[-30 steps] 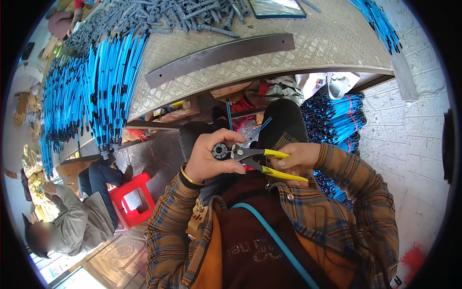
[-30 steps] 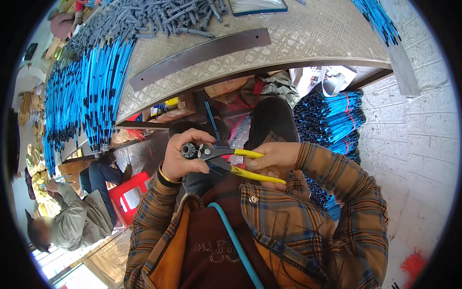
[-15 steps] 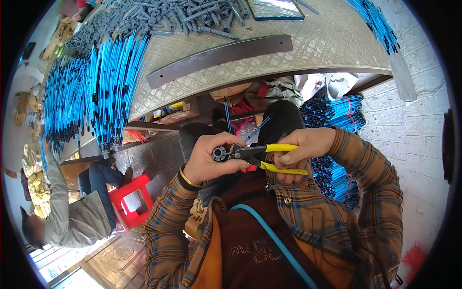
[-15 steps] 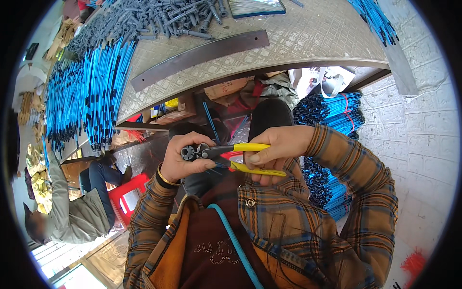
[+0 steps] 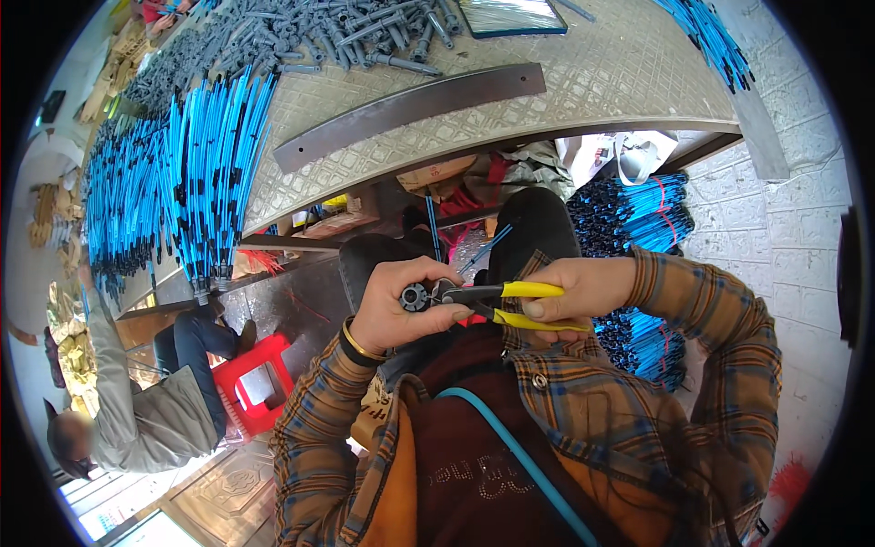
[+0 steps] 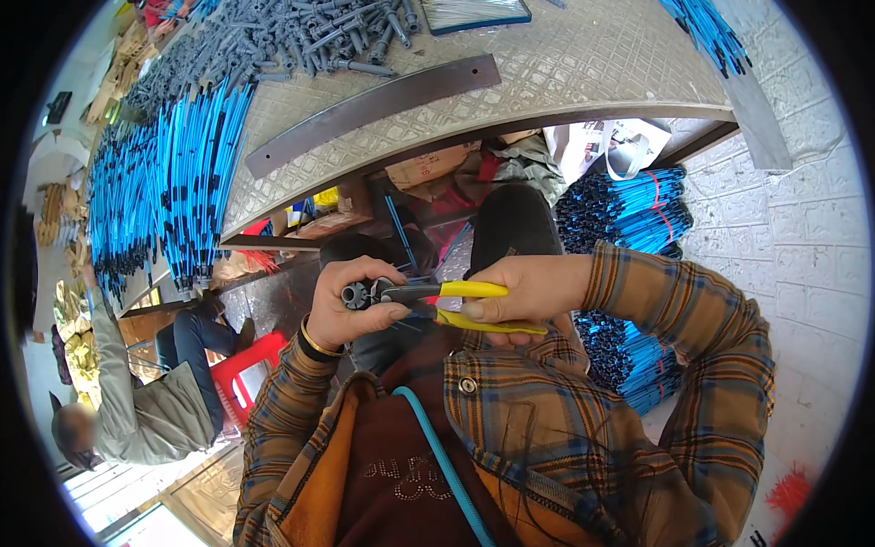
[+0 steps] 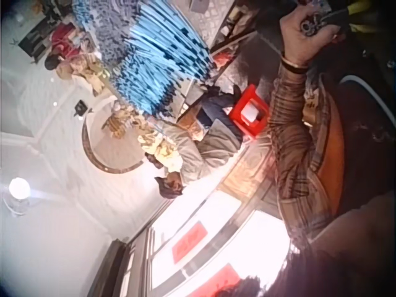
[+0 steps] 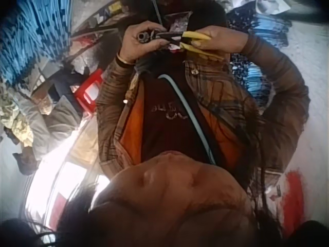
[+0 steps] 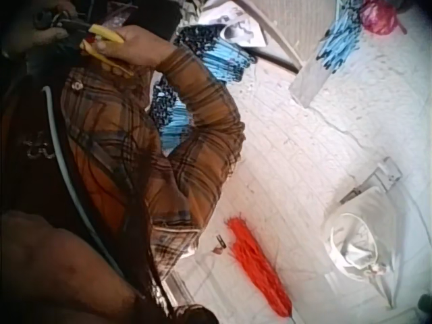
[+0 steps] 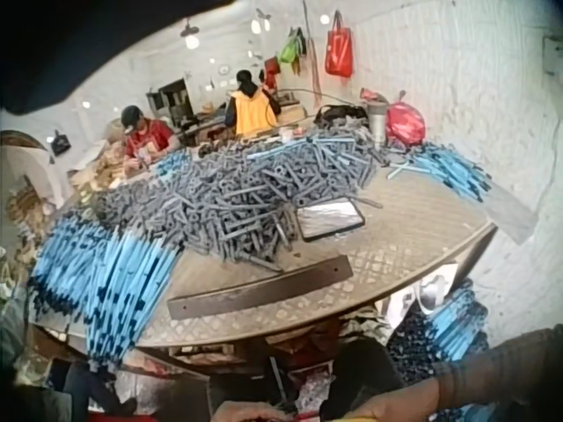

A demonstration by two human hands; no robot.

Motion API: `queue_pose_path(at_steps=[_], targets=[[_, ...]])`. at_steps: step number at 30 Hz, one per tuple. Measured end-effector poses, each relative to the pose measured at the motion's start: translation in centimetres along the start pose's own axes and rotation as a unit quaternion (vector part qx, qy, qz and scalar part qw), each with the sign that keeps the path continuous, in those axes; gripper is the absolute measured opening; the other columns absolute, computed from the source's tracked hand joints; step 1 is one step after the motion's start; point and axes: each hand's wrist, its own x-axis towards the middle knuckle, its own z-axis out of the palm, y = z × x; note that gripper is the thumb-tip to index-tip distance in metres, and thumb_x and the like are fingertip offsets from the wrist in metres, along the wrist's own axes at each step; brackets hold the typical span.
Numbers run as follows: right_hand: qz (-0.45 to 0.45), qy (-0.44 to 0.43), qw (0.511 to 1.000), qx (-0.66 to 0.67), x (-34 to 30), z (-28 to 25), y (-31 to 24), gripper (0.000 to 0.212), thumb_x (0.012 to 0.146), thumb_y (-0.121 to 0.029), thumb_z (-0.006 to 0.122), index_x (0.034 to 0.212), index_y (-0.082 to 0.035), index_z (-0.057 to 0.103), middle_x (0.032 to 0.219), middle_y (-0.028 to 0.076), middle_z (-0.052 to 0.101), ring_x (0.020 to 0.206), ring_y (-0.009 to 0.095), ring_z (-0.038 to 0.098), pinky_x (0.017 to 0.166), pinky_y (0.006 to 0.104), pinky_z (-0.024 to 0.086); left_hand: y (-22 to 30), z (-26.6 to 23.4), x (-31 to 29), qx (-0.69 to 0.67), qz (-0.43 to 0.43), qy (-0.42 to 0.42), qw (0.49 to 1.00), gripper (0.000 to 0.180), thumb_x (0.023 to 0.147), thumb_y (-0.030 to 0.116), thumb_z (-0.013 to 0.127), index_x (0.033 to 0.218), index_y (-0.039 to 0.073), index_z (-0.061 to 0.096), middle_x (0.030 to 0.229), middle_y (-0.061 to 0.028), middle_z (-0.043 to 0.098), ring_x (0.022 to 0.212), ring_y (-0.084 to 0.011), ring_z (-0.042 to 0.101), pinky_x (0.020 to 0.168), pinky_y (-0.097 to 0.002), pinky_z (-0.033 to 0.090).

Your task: The person bundles blue plastic strips and secures them with metal clips using pliers.

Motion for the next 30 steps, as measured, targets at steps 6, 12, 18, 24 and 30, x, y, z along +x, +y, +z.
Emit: queue_pose_path(at_steps=[6, 12, 18, 24, 30], targets=[[-0.042, 0.090, 0.972, -0.212, -0.8, 0.7, -3.0, 0.033, 0.091, -0.035, 0.048, 0.098, -0.003, 0.048, 0.071, 0.007, 0.057, 0.057, 0.016, 0.059, 0.047, 0.0262, 0.047, 0.1, 0.3, 0.1, -0.003, -0.028, 0.053, 0.998, 0.029, 0.064, 0.011, 0.074, 0.089, 0.001, 0.062, 0.080, -0.0038, 0.062, 0.071, -0.0089, 0.056, 0.065, -0.0217, 0.043], [-0.088, 0.193, 0.844, -0.493, 0.2, 1.2, -4.4, 0.033, 0.088, -0.033, 0.053, 0.099, -0.002, 0.047, 0.071, 0.012, 0.054, 0.056, 0.028, 0.058, 0.051, 0.0334, 0.045, -1.2, 0.4, 0.1, -0.018, -0.024, 0.172, 0.985, 0.037, 0.066, 0.007, 0.074, 0.101, 0.003, 0.060, 0.072, -0.0013, 0.057, 0.064, -0.0061, 0.050, 0.062, -0.0195, 0.042], [-0.241, 0.293, 0.783, -0.493, 4.9, 0.1, -1.2, 0.028, 0.084, -0.029, 0.058, 0.093, -0.003, 0.054, 0.077, 0.013, 0.052, 0.074, 0.029, 0.055, 0.065, 0.0357, 0.044, -1.4, -1.0, -0.6, -0.093, 0.011, 0.213, 0.973, 0.065, 0.073, 0.030, 0.069, 0.124, -0.001, 0.043, 0.066, -0.0035, 0.056, 0.060, -0.0092, 0.051, 0.063, -0.0231, 0.045], [-0.349, 0.372, 0.813, -0.281, 13.1, 0.7, 3.8, 0.024, 0.083, -0.028, 0.059, 0.089, -0.004, 0.057, 0.080, 0.011, 0.051, 0.081, 0.024, 0.052, 0.070, 0.0339, 0.042, -1.1, -1.0, -1.1, -0.210, 0.121, 0.200, 0.949, 0.096, 0.075, 0.060, 0.056, 0.134, -0.007, 0.021, 0.056, -0.0053, 0.054, 0.052, -0.0136, 0.053, 0.060, -0.0272, 0.046], [-0.314, 0.357, 0.837, -0.270, 15.1, 1.4, 4.1, 0.022, 0.083, -0.024, 0.059, 0.091, -0.004, 0.055, 0.082, 0.012, 0.050, 0.079, 0.026, 0.052, 0.071, 0.0349, 0.042, -1.1, -0.2, -2.7, -0.186, 0.105, 0.223, 0.951, 0.079, 0.076, 0.039, 0.067, 0.130, -0.004, 0.028, 0.071, -0.0090, 0.058, 0.069, -0.0172, 0.057, 0.072, -0.0307, 0.047]])
